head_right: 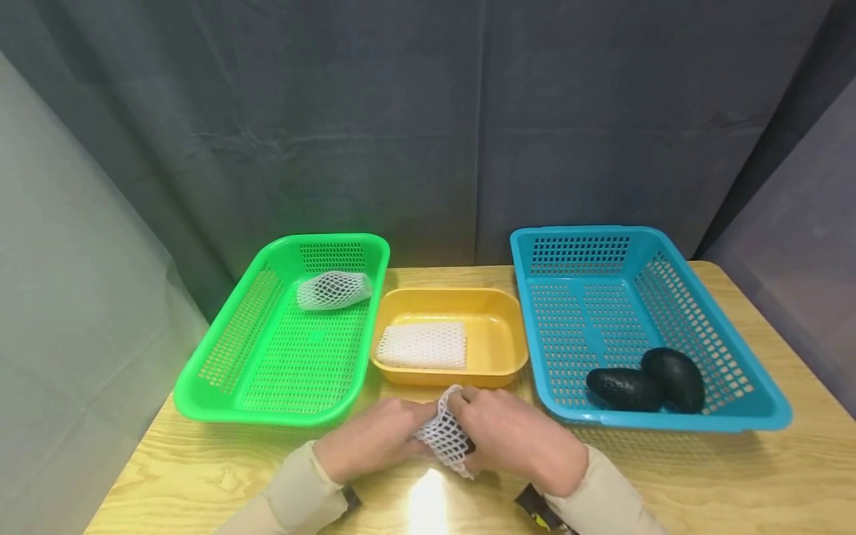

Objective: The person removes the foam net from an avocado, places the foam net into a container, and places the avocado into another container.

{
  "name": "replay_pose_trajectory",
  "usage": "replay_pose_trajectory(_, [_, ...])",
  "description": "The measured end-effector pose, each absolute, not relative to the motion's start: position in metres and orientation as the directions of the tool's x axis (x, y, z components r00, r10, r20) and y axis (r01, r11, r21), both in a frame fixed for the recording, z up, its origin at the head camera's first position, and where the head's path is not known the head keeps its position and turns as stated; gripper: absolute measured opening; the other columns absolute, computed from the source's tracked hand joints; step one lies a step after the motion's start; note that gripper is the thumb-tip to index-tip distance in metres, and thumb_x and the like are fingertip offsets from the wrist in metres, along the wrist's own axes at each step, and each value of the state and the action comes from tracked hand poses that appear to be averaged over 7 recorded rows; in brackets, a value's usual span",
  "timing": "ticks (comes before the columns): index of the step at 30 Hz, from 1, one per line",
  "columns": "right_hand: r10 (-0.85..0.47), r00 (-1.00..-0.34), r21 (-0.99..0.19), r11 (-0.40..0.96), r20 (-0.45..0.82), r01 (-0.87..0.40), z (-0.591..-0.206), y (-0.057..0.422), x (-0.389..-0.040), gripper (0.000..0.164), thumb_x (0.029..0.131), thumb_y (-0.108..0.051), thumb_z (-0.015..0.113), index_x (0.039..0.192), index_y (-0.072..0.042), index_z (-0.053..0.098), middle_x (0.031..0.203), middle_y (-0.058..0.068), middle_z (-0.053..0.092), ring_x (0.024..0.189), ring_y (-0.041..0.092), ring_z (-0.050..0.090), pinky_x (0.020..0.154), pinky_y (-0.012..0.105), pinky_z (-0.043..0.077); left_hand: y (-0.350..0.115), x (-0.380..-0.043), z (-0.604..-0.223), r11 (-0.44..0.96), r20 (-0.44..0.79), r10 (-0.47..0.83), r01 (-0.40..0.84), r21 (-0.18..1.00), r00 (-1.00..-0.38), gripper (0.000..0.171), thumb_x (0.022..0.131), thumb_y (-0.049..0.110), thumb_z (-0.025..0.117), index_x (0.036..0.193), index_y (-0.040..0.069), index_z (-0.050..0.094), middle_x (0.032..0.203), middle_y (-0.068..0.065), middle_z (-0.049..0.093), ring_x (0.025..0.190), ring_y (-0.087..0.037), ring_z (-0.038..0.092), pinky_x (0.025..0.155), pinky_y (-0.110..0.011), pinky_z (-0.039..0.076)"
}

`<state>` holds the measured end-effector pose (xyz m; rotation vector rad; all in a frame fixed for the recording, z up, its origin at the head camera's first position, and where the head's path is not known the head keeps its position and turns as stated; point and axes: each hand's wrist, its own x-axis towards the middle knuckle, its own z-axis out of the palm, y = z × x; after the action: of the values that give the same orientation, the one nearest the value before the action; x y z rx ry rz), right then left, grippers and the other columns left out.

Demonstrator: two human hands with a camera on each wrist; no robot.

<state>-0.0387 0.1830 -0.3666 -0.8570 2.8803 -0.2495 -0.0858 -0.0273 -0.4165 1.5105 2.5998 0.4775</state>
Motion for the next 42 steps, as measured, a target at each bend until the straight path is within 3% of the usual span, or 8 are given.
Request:
replay_pose_trajectory(5, [-0.533, -0.838, -0.196, 0.839, -0.115, -0.507, -0.3642, 0.1857, -0.0395, 0.059, 0.064, -0.035, 0.092, 0.114, -0.013, 0.069, 0.101, -0.001, 0.071, 0.076, 0.011, 0.064, 0.068, 0.034, 0.055, -0.0285, -0.0871, -0.4147, 0.473, 0.080, 0.853, 0.829, 0.300, -0.516, 0.033, 0.093, 0.015, 0.074, 0.124, 0.019, 0.066, 0.098, 0.004, 0.080, 0.083, -0.004, 0.074, 0.072, -0.015, 0.057])
replay_pose_trajectory(9, [-0.517, -0.845, -0.203, 0.849, -0.135, -0.487, -0.3623, 0.1864, -0.0400, 0.065, 0.065, -0.038, 0.092, 0.120, -0.012, 0.067, 0.103, -0.001, 0.070, 0.077, 0.013, 0.065, 0.069, 0.035, 0.056, -0.0299, -0.0890, -0.4131, 0.471, 0.093, 0.851, 0.829, 0.302, -0.517, 0.031, 0.094, 0.005, 0.067, 0.121, 0.019, 0.069, 0.092, 0.005, 0.079, 0.077, -0.002, 0.071, 0.067, -0.011, 0.055])
replay_pose_trajectory(16, [-0.487, -0.858, -0.216, 0.866, -0.163, -0.451, -0.3618, 0.1859, -0.0394, 0.072, 0.068, -0.035, 0.091, 0.127, -0.007, 0.060, 0.100, 0.000, 0.065, 0.077, 0.015, 0.063, 0.071, 0.037, 0.056, -0.0335, -0.0922, -0.4121, 0.453, 0.117, 0.854, 0.836, 0.308, -0.506, 0.031, 0.095, 0.005, 0.066, 0.122, 0.021, 0.071, 0.100, 0.005, 0.081, 0.084, -0.004, 0.074, 0.072, -0.011, 0.057])
replay_pose_trajectory(23, [-0.487, -0.858, -0.251, 0.862, -0.166, -0.441, -0.3636, 0.1871, -0.0393, 0.066, 0.068, -0.032, 0.091, 0.120, -0.012, 0.056, 0.100, -0.003, 0.061, 0.078, 0.013, 0.061, 0.071, 0.037, 0.055, -0.0347, -0.0932, -0.4113, 0.464, 0.131, 0.848, 0.840, 0.282, -0.513, 0.032, 0.096, 0.006, 0.066, 0.125, 0.020, 0.071, 0.099, 0.003, 0.081, 0.083, -0.006, 0.075, 0.071, -0.014, 0.058])
replay_pose_trajectory(27, [-0.476, -0.861, -0.252, 0.868, -0.179, -0.428, -0.3646, 0.1872, -0.0392, 0.072, 0.069, -0.033, 0.091, 0.127, -0.010, 0.057, 0.104, -0.001, 0.063, 0.081, 0.016, 0.064, 0.074, 0.040, 0.056, -0.0343, -0.0924, -0.4112, 0.471, 0.127, 0.844, 0.834, 0.286, -0.520, 0.032, 0.096, 0.005, 0.065, 0.124, 0.020, 0.071, 0.102, 0.003, 0.081, 0.085, -0.007, 0.076, 0.072, -0.015, 0.058])
replay_pose_trajectory(33, [-0.450, -0.868, -0.248, 0.883, -0.209, -0.398, -0.3651, 0.1873, -0.0383, 0.080, 0.069, -0.033, 0.090, 0.138, -0.008, 0.056, 0.107, 0.004, 0.063, 0.080, 0.019, 0.063, 0.075, 0.042, 0.057, -0.0332, -0.0921, -0.4129, 0.476, 0.135, 0.839, 0.830, 0.290, -0.528, 0.027, 0.096, 0.005, 0.066, 0.117, 0.020, 0.072, 0.106, 0.004, 0.080, 0.090, -0.007, 0.076, 0.075, -0.016, 0.059])
replay_pose_trajectory(42, [-0.422, -0.870, -0.241, 0.899, -0.255, -0.365, -0.3660, 0.1890, -0.0390, 0.081, 0.069, -0.032, 0.090, 0.139, -0.007, 0.058, 0.107, 0.006, 0.062, 0.080, 0.019, 0.061, 0.074, 0.044, 0.056, -0.0319, -0.0915, -0.4157, 0.477, 0.172, 0.837, 0.847, 0.236, -0.519, 0.017, 0.093, 0.002, 0.066, 0.096, 0.019, 0.067, 0.091, 0.005, 0.077, 0.081, -0.007, 0.074, 0.063, -0.016, 0.055])
